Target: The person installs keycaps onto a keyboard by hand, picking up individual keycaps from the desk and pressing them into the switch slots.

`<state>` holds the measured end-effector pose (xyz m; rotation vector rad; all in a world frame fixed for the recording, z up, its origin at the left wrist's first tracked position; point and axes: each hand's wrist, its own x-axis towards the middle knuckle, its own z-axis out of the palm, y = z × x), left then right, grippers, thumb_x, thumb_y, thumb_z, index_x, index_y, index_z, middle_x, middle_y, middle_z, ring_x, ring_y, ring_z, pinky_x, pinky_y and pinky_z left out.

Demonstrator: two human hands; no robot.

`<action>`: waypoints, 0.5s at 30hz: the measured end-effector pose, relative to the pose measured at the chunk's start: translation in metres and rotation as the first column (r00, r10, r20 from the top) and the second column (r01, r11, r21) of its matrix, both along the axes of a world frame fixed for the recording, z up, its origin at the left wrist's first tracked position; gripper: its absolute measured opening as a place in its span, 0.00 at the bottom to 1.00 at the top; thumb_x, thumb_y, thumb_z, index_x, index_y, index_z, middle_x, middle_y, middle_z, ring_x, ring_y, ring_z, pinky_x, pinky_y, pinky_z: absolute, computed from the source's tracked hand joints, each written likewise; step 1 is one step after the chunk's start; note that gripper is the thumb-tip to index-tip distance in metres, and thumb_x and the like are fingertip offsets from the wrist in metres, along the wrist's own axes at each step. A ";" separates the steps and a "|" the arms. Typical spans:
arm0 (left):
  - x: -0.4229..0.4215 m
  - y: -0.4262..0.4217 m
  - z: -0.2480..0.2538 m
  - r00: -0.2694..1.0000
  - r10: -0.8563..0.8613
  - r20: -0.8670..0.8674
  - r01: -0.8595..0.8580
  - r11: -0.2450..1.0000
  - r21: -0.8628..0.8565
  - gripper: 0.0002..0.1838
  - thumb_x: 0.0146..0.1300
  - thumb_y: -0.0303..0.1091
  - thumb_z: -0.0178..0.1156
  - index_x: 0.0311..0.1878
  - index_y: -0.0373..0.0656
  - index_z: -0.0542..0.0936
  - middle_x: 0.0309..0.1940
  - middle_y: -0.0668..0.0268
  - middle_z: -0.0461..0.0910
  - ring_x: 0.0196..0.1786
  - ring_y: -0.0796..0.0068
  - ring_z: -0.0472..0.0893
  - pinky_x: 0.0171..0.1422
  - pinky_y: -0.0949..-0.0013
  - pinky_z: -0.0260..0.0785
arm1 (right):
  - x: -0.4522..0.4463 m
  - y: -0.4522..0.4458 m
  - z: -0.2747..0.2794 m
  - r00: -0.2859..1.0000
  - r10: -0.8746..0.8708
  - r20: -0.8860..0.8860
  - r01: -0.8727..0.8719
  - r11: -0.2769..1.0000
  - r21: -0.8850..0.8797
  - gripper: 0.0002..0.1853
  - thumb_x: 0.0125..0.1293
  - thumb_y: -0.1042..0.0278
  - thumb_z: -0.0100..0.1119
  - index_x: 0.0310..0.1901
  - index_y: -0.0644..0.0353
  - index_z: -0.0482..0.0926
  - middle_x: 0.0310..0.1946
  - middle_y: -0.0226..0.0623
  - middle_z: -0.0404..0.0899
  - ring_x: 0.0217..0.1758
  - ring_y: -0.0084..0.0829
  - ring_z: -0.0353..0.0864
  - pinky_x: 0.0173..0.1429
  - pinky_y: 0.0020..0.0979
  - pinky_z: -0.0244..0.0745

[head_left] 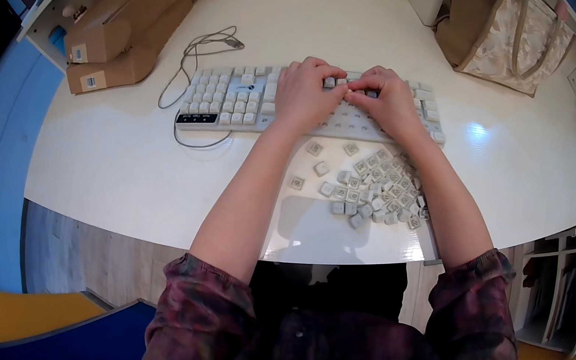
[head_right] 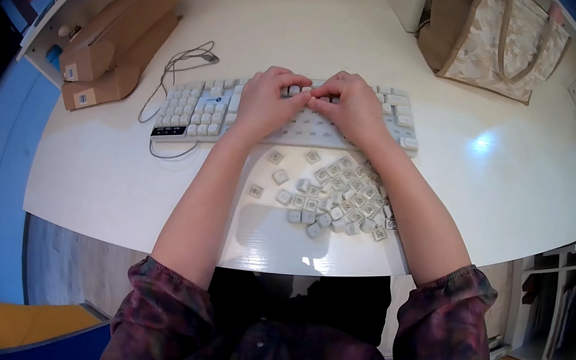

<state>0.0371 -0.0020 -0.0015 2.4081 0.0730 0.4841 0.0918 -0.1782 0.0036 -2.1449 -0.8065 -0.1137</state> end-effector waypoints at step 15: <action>0.011 0.004 0.007 0.983 0.014 -0.180 -0.001 0.997 0.072 0.26 0.50 0.55 0.75 0.54 0.60 0.87 0.55 0.66 0.82 0.62 0.63 0.77 0.73 0.59 0.60 | 0.001 -0.006 -0.008 0.996 0.079 -0.042 -0.071 0.983 0.170 0.20 0.59 0.74 0.68 0.55 0.61 0.83 0.41 0.32 0.80 0.44 0.25 0.77 0.50 0.26 0.74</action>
